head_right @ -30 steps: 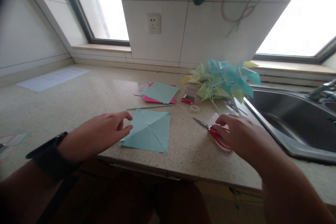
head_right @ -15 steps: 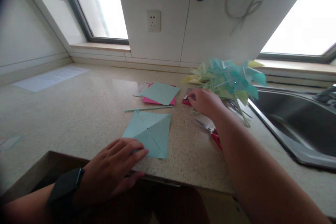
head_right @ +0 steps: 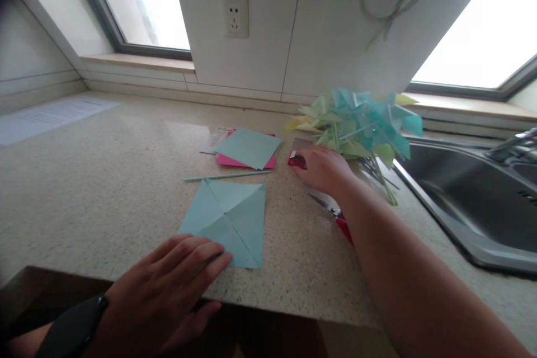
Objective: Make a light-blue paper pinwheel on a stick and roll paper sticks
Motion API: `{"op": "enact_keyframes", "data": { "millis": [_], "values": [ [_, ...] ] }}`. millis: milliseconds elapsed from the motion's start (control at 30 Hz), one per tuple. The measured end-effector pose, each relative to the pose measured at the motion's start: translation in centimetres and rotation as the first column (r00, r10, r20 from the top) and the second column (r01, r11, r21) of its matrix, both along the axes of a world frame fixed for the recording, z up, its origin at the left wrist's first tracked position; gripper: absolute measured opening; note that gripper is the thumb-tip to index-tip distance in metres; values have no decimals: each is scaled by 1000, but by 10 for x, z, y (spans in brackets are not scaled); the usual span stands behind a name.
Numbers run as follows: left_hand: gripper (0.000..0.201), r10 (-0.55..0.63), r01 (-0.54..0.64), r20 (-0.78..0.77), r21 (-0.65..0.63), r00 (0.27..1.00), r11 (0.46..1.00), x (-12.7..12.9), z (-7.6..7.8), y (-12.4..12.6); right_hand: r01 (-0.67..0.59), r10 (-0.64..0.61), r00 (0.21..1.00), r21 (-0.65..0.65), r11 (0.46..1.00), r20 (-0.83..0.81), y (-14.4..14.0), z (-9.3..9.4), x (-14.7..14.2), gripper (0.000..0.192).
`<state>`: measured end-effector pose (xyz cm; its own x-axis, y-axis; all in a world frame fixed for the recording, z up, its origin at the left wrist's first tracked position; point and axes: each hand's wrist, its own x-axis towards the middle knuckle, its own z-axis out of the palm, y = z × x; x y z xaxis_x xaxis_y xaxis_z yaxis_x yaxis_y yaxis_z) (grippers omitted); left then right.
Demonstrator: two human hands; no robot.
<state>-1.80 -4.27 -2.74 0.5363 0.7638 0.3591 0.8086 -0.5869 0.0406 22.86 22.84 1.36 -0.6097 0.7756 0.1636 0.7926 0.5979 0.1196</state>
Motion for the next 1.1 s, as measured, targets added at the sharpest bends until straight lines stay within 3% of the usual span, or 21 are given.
{"op": "enact_keyframes", "data": {
  "millis": [400,867,1100],
  "values": [
    [39,22,-24,21,67,1000,997,1,-5,-1,-2,-11,989,-92,996,-147,3,-4,1,22],
    [39,12,-13,25,56,1000,998,1,-3,0,-13,-54,946,-204,979,-321,5,-5,6,12],
    [37,29,-33,39,86,999,996,2,-4,1,-69,3,939,-178,982,-345,2,-4,6,7]
  ]
}}
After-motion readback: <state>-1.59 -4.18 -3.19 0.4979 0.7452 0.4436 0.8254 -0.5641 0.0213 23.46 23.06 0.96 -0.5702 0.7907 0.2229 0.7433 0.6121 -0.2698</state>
